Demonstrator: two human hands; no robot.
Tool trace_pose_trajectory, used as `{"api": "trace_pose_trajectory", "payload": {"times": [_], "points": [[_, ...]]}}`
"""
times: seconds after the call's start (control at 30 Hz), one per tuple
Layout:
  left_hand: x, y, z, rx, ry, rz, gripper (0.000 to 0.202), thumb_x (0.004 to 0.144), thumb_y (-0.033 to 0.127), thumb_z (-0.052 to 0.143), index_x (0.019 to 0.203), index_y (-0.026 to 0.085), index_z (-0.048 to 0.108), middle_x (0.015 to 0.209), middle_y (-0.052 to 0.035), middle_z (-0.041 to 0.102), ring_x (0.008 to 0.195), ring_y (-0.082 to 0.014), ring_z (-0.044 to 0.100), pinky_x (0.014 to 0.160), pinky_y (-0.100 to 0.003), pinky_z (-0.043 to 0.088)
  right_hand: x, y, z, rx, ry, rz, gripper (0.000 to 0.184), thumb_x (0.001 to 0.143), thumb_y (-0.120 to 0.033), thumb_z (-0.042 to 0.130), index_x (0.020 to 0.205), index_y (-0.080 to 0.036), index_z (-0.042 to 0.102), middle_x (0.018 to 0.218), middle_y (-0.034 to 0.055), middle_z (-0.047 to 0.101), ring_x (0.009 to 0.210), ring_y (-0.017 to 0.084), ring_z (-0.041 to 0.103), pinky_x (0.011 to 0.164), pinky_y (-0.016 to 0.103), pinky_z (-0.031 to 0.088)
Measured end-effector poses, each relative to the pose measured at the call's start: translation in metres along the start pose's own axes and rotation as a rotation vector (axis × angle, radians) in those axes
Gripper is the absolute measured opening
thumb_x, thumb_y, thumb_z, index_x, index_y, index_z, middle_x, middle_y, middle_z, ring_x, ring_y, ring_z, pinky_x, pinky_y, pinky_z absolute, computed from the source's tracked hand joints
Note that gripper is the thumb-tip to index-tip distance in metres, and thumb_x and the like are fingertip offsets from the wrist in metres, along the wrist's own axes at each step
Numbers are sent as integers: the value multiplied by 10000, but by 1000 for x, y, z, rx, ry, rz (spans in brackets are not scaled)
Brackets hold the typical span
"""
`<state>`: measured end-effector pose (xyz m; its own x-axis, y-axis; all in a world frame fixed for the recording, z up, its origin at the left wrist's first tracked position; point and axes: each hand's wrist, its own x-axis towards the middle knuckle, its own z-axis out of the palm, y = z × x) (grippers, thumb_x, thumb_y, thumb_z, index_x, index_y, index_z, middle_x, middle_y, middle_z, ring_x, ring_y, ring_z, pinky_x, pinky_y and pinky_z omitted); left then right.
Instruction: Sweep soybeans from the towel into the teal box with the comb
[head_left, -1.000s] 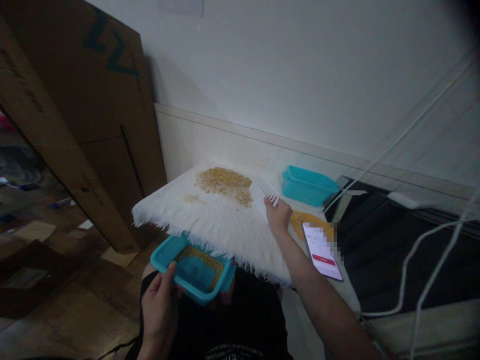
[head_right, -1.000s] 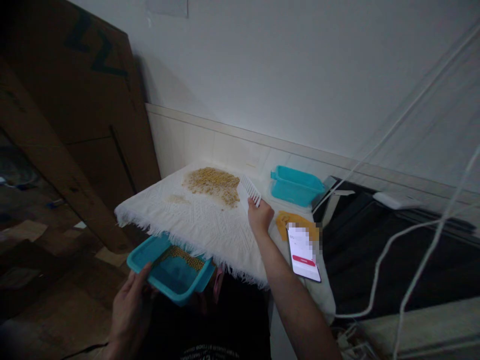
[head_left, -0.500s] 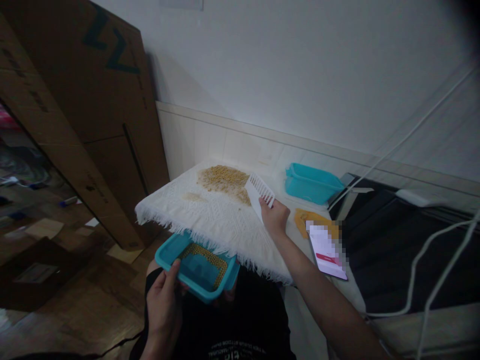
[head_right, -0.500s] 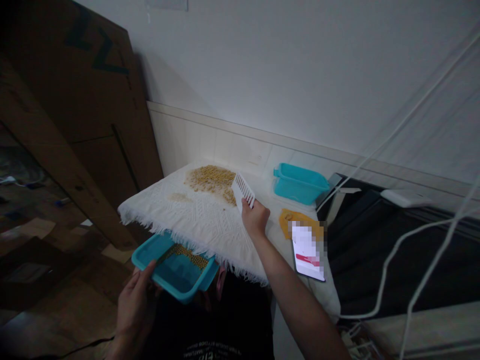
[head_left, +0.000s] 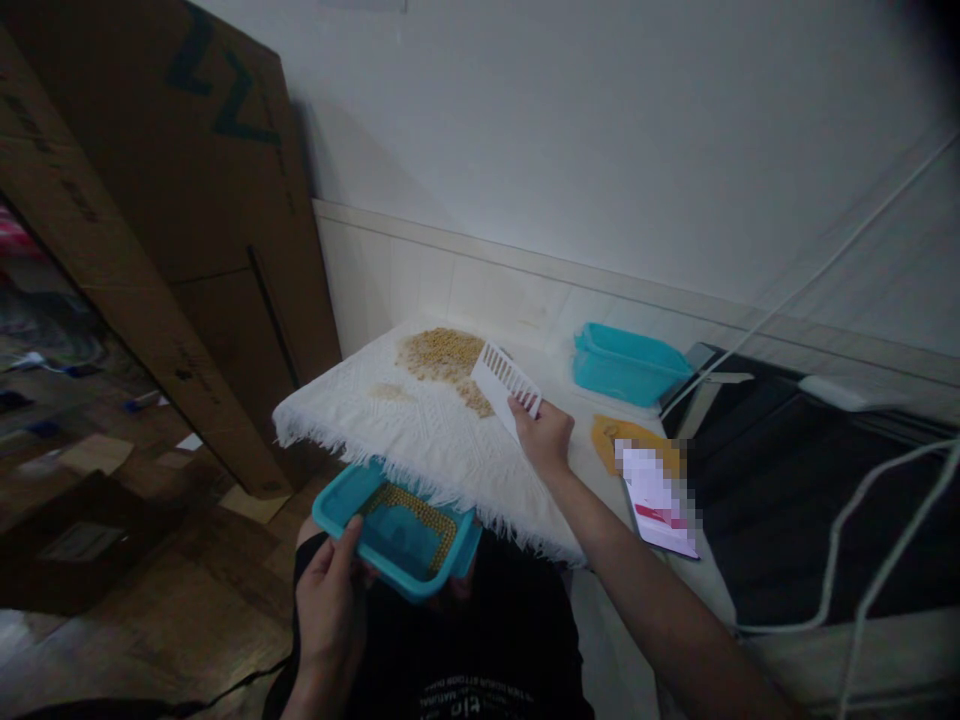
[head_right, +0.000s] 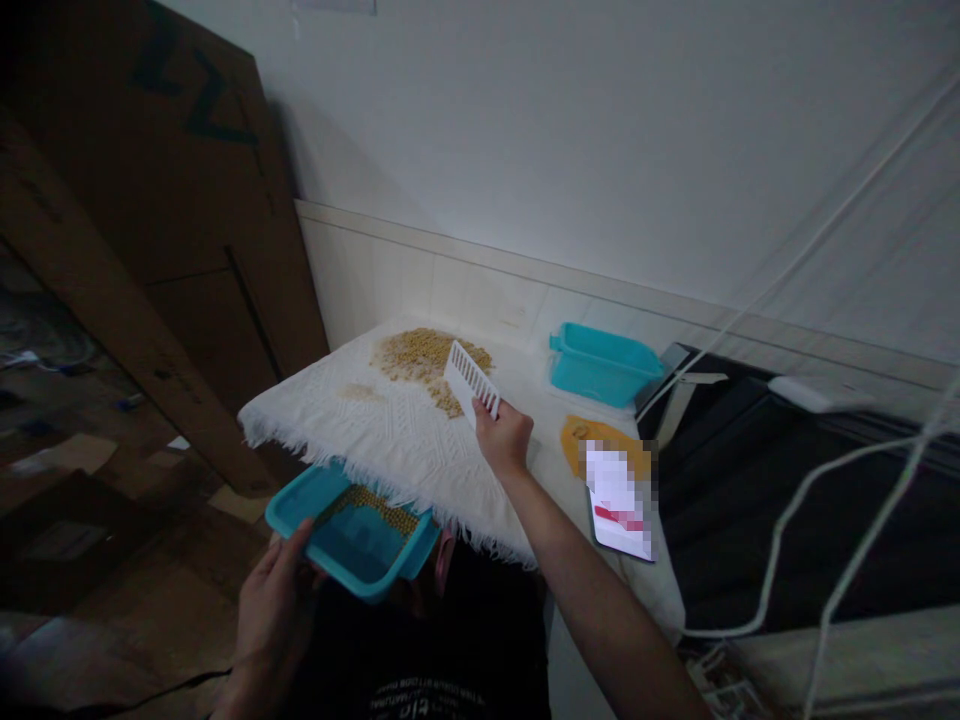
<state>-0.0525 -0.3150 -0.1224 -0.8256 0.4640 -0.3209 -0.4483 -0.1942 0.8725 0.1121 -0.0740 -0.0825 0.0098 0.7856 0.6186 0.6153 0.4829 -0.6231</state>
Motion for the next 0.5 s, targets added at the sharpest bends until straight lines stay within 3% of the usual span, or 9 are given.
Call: {"api": "trace_pose_trajectory", "payload": {"times": [0.1, 0.27, 0.5], "points": [[-1, 1, 0, -45, -28, -66, 482, 443, 472, 942, 703, 133, 719, 568, 32, 573, 492, -95, 483, 437, -199, 405, 1, 0, 0, 32, -3, -6, 354, 828, -466, 654, 716, -148, 761, 646, 91, 738, 574, 213, 664, 558, 278, 429], [2, -2, -3, -69, -35, -63, 475, 468, 459, 953, 711, 136, 703, 522, 57, 526, 473, -79, 446, 426, -178, 389, 5, 2, -3, 110, 1, -6, 363, 836, -492, 646, 738, -163, 761, 685, 84, 751, 606, 218, 674, 599, 287, 468], [2, -4, -2, -67, -47, -57, 447, 502, 452, 940, 714, 142, 698, 530, 59, 534, 476, -78, 458, 441, -178, 399, 2, 2, 1, 137, -117, -50, 341, 820, -476, 662, 669, -176, 725, 583, 29, 694, 527, 176, 617, 527, 254, 391]]}}
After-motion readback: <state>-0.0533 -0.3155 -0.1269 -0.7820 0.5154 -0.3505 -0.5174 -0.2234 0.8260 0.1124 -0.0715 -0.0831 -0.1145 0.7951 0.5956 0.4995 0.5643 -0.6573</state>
